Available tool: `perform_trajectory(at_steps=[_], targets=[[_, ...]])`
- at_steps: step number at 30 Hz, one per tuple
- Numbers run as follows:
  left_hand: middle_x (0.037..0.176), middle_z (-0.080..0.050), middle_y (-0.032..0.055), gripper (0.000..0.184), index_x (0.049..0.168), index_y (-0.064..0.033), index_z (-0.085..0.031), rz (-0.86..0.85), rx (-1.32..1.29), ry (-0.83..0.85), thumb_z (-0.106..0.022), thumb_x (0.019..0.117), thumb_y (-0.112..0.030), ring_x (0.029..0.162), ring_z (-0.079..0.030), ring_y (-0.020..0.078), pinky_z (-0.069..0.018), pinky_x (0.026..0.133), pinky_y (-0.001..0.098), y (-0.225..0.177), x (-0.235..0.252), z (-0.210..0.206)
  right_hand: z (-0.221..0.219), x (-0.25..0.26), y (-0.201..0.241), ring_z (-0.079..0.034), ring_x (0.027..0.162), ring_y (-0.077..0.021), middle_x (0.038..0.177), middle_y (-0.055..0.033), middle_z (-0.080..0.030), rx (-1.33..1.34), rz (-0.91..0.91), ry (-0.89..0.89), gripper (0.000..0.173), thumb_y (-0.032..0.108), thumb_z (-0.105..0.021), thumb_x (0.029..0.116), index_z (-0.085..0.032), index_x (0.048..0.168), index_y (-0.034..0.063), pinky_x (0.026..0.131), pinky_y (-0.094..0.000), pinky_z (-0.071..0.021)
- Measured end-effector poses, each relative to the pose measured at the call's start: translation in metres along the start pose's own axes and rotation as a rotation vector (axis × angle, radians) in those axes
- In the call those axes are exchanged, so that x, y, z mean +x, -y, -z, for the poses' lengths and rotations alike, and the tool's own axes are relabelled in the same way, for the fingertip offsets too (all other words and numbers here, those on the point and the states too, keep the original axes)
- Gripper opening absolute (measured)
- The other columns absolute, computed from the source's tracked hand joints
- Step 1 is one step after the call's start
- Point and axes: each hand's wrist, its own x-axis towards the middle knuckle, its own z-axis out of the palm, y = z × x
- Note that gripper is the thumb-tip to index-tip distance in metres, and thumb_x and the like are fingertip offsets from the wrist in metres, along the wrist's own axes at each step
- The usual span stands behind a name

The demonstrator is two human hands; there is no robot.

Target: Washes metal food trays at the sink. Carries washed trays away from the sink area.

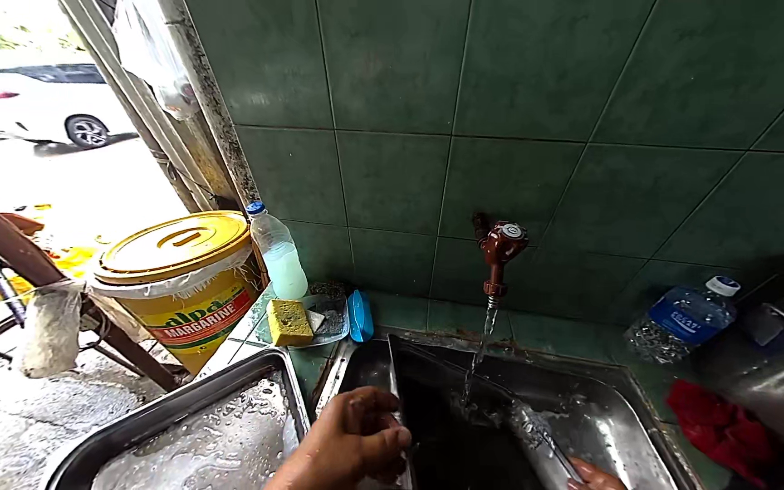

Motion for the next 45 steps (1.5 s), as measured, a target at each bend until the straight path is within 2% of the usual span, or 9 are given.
perform_trajectory(at_steps=[4,8,12,14,21,28,33,38,45], targets=[[0.093,-0.075,0.0059,0.03,0.122,0.0,-0.065,-0.063,0.265,-0.122,-0.065,0.0955,-0.013,0.073,-0.073,0.0151,-0.0634,0.068,0.0342,0.013,-0.001,0.049,-0.039,0.028,0.036,-0.069,0.093,-0.005,0.104,-0.0056,-0.072,0.109,0.239,-0.171,0.034,-0.002,-0.057,0.0915,-0.059,0.125,-0.0082,0.088,-0.0279,-0.0587],[0.122,-0.071,0.0172,0.037,0.136,0.0027,-0.059,-0.048,0.647,-0.142,-0.057,0.101,-0.009,0.099,-0.075,0.0259,-0.0611,0.091,0.0437,0.047,0.003,0.067,-0.033,0.041,0.109,-0.07,0.092,-0.0103,0.104,-0.0104,-0.072,-0.098,0.349,-0.349,0.039,0.006,-0.059,0.0871,-0.063,0.124,-0.0041,0.083,-0.0318,-0.0586],[0.162,-0.031,0.0282,0.081,0.154,-0.0006,-0.042,-0.299,1.163,-0.212,-0.076,0.0799,0.0,0.146,-0.039,0.0462,-0.041,0.113,0.0605,0.079,0.02,0.058,-0.036,0.043,0.137,-0.07,0.095,-0.0077,0.107,-0.009,-0.073,-0.184,0.475,-0.416,0.043,0.011,-0.056,0.086,-0.063,0.127,-0.0019,0.084,-0.0291,-0.0589],[0.159,-0.036,0.0306,0.084,0.148,-0.0068,-0.053,-0.575,1.302,-0.336,-0.079,0.0692,0.006,0.143,-0.04,0.0524,-0.0413,0.106,0.0704,0.092,0.038,0.062,-0.035,0.04,0.134,-0.07,0.096,-0.0052,0.108,-0.0082,-0.073,-0.133,0.506,-0.406,0.043,0.01,-0.056,0.0873,-0.062,0.127,-0.0036,0.086,-0.0249,-0.059],[0.135,-0.067,-0.0003,0.026,0.104,-0.0213,-0.072,-1.115,1.51,-0.219,-0.051,0.1004,-0.005,0.143,-0.047,0.0333,-0.025,0.113,0.0769,0.024,0.052,0.068,-0.025,0.054,0.068,-0.071,0.098,-0.005,0.107,-0.003,-0.074,0.25,0.487,-0.317,0.036,0.005,-0.057,0.0884,-0.063,0.123,-0.0044,0.089,-0.0231,-0.059],[0.084,-0.065,0.0009,0.025,0.088,-0.0162,-0.064,-1.3,1.459,0.298,-0.049,0.107,-0.024,0.094,-0.066,0.0198,-0.0457,0.108,0.0418,-0.065,0.029,0.022,-0.031,0.091,0.015,-0.071,0.099,-0.0059,0.107,-0.0003,-0.075,0.406,0.265,0.067,0.034,0.025,-0.052,0.1025,-0.066,0.125,0.0036,0.092,-0.0264,-0.0582],[0.091,-0.071,0.0049,0.04,0.106,-0.008,-0.07,-1.014,0.909,0.224,-0.067,0.0958,-0.047,0.089,-0.067,0.0154,-0.0525,0.086,0.0349,-0.061,0.021,0.01,-0.045,0.091,0.007,-0.07,0.113,-0.0279,0.12,-0.0162,-0.072,0.758,0.137,0.33,0.082,0.066,-0.022,0.1031,-0.061,0.129,-0.001,0.096,-0.045,-0.0576],[0.085,-0.072,-0.0051,0.013,0.105,-0.0085,-0.067,-0.357,0.191,-0.069,-0.068,0.0916,-0.008,0.074,-0.068,0.0066,-0.0596,0.069,0.0285,-0.022,0.021,0.011,-0.056,0.039,0.02,-0.072,0.096,-0.0168,0.102,-0.006,-0.076,0.955,0.004,-0.008,0.07,0.058,-0.013,0.1076,-0.066,0.119,0.0126,0.084,-0.0411,-0.0617],[0.082,-0.067,-0.0004,0.019,0.104,-0.0052,-0.062,0.122,-0.166,-0.473,-0.048,0.1071,-0.018,0.076,-0.067,0.0089,-0.0586,0.074,0.0324,0.066,0.071,-0.007,-0.041,0.016,0.03,-0.071,0.098,-0.0238,0.106,-0.0118,-0.073,0.914,-0.221,-0.295,0.049,0.04,-0.028,0.1117,-0.063,0.125,0.0074,0.085,-0.0464,-0.0587]])
